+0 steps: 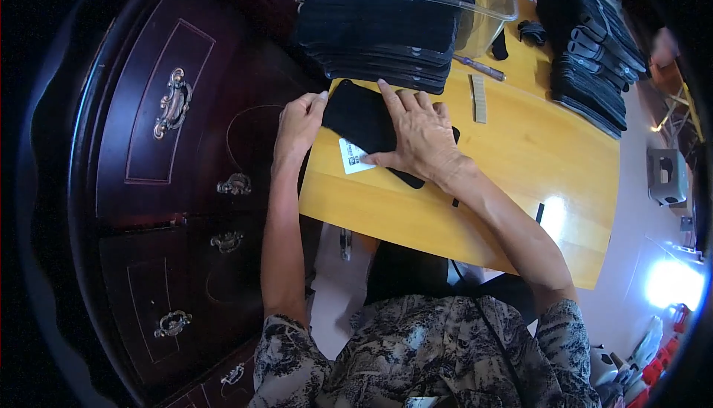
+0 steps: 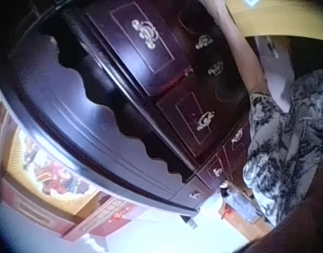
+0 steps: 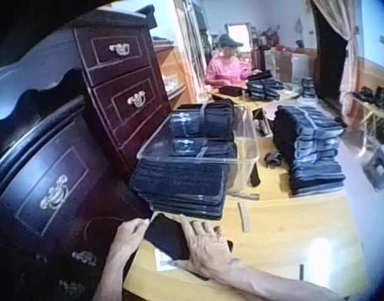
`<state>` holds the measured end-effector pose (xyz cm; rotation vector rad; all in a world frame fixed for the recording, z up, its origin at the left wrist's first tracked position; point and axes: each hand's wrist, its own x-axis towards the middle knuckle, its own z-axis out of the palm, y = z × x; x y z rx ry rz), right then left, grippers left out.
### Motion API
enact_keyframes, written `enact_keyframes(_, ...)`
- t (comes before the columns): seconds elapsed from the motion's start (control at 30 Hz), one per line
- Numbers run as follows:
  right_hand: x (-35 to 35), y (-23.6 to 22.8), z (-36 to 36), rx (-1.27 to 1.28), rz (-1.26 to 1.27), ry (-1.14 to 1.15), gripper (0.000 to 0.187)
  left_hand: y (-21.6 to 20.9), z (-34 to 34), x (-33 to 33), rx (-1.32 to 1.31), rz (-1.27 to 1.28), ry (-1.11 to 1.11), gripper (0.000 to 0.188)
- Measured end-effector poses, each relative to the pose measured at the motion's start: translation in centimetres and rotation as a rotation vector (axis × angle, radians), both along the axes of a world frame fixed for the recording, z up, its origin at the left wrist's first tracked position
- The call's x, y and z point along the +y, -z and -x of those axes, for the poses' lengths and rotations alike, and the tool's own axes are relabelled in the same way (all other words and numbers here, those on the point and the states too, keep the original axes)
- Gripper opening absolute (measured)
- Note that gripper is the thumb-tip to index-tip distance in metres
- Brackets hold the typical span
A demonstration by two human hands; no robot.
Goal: Inspecting and organizing hook-and-loop cable straps at a manufacturing workbench.
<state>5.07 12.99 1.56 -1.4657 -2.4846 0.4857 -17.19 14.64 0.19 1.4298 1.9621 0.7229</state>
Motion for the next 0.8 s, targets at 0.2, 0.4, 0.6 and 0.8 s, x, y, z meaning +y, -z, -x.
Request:
enact_keyframes(0.2,0.3,-0.2,-0.4,-0.07,-0.004,0.011,0.098,-0.8,-1.1,-3.5,0.066,-0.132,0.074,0.051)
enact_keyframes(0.4,1.6,-0.8,-1.7,-0.001,0.07,-0.053,0.09,-0.4,-4.6,-8.9,0.297,-0.484,0.259,0.036)
enact_keyframes(0.6,1.9,-1.3,-1.4,0.086,0.195,-0.1,0.088,2.2,-6.7,-10.4,0.278,-0.616,0.374,0.022)
enact_keyframes(0.8,1.6,0.0,-1.9,0.163,0.133,-0.102,0.098,3.1,-7.3,-10.1,0.23,-0.668,0.342,0.021)
